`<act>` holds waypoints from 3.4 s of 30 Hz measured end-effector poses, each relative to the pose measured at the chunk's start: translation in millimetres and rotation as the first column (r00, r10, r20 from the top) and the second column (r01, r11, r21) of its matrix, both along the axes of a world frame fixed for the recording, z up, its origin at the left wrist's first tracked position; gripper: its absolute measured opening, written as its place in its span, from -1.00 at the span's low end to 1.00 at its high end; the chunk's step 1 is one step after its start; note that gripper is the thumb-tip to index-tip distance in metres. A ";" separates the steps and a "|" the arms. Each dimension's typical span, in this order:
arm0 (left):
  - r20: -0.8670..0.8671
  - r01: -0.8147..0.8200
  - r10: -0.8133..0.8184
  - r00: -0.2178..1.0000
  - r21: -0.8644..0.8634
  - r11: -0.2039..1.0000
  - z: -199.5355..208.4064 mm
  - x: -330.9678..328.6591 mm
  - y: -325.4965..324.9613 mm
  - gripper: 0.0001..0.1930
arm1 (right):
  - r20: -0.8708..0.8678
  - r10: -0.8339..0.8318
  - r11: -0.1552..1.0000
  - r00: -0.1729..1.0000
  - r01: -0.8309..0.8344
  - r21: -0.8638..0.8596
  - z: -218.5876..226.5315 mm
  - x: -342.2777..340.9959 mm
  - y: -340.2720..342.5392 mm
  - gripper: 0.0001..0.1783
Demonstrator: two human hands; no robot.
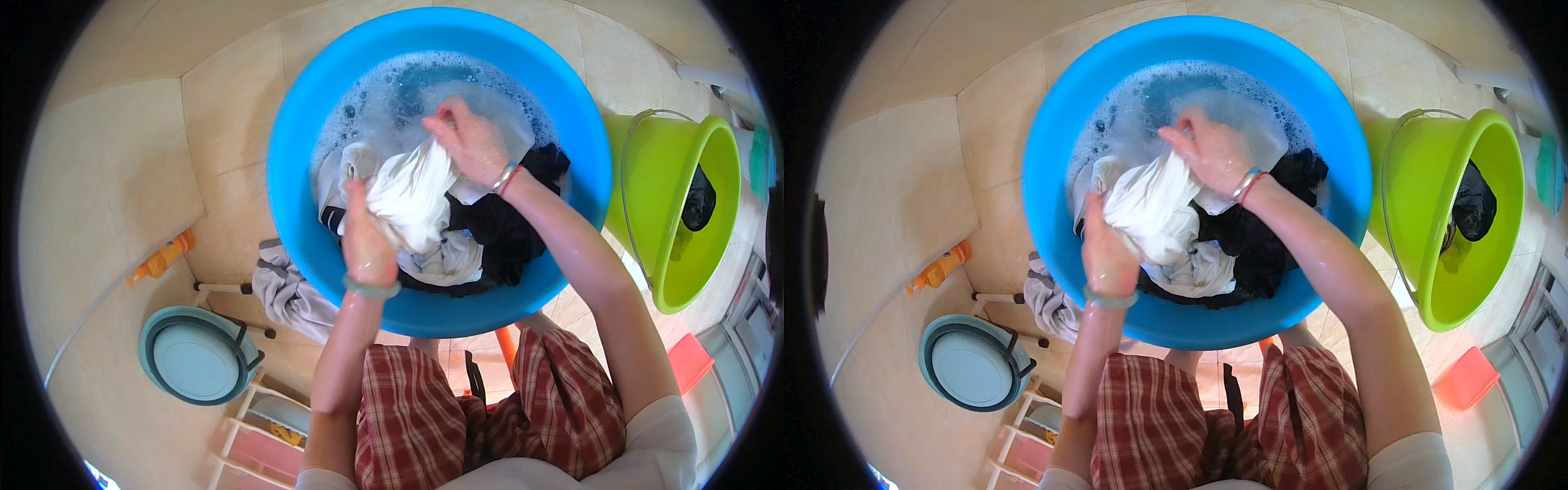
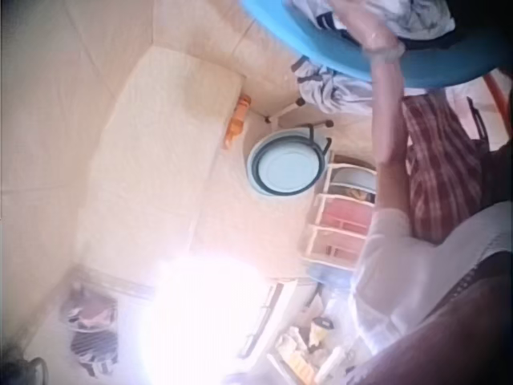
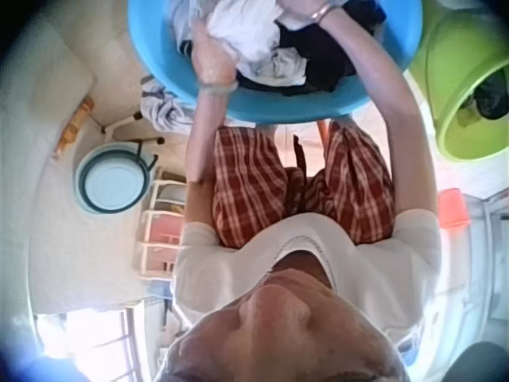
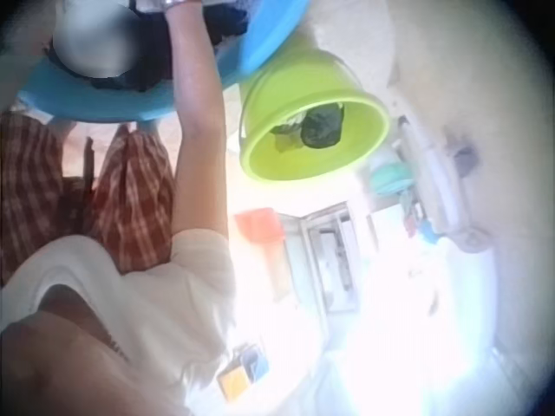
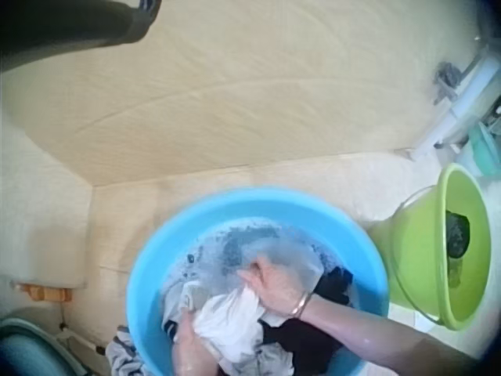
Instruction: The person hand-washes clothes in a blue basin filled with soapy water. They scrub and rinse a white garment, wring it out, and place it into a green bucket. They then wash a black garment in the same manner, wringing it out and placing it into the green bucket.
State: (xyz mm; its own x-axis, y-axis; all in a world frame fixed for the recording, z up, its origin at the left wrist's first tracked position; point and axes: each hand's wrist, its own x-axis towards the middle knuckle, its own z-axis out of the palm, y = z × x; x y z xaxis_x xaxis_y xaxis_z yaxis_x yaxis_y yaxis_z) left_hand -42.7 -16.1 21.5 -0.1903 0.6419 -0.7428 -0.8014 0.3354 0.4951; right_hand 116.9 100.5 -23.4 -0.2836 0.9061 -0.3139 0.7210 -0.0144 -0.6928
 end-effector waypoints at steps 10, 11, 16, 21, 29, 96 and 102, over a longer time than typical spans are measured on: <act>-0.964 0.791 -0.174 -0.201 -0.264 0.552 43.8 -31.6 20.6 -0.49 | -0.564 0.384 0.923 0.731 -0.322 0.211 105.0 -24.3 -39.7 -0.59; -0.962 0.804 -0.188 -0.200 -0.270 0.529 49.9 -38.8 19.2 -0.49 | -0.576 0.336 0.942 0.746 -0.271 0.198 103.5 -25.2 -41.7 -0.58; -0.848 0.555 -0.419 0.324 -0.188 0.810 91.1 -55.1 -10.2 -0.57 | -0.069 0.550 0.830 0.833 -0.535 0.159 47.5 5.4 -39.2 -0.53; -0.460 0.103 0.040 0.887 0.280 0.955 83.8 -72.7 -29.6 -0.36 | 0.133 0.305 0.880 0.943 -0.333 0.339 -1.9 33.8 -7.6 -0.72; -0.206 0.319 -0.267 0.942 0.288 0.903 14.7 -44.9 42.9 -0.11 | -0.264 0.024 0.929 0.964 0.076 0.361 10.1 57.5 15.5 -0.34; 0.310 -0.003 -0.092 0.946 0.293 0.956 -43.0 1.9 58.3 -0.51 | -0.059 0.568 0.732 0.821 -0.471 0.492 63.9 -49.7 -70.7 -0.76; 0.589 -0.021 -0.156 0.793 0.281 0.959 -56.0 -14.8 51.7 -0.50 | -0.129 0.474 0.704 0.871 -0.287 0.650 80.4 -81.9 -71.2 -0.80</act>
State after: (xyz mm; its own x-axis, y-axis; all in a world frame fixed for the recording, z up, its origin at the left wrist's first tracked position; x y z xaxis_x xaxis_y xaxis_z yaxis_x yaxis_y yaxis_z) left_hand -57.5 35.6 -34.5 0.2884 0.8202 -0.4940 -0.9440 0.3300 -0.0031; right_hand 35.0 29.3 57.0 -0.6319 0.6698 0.3899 0.3559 0.6977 -0.6217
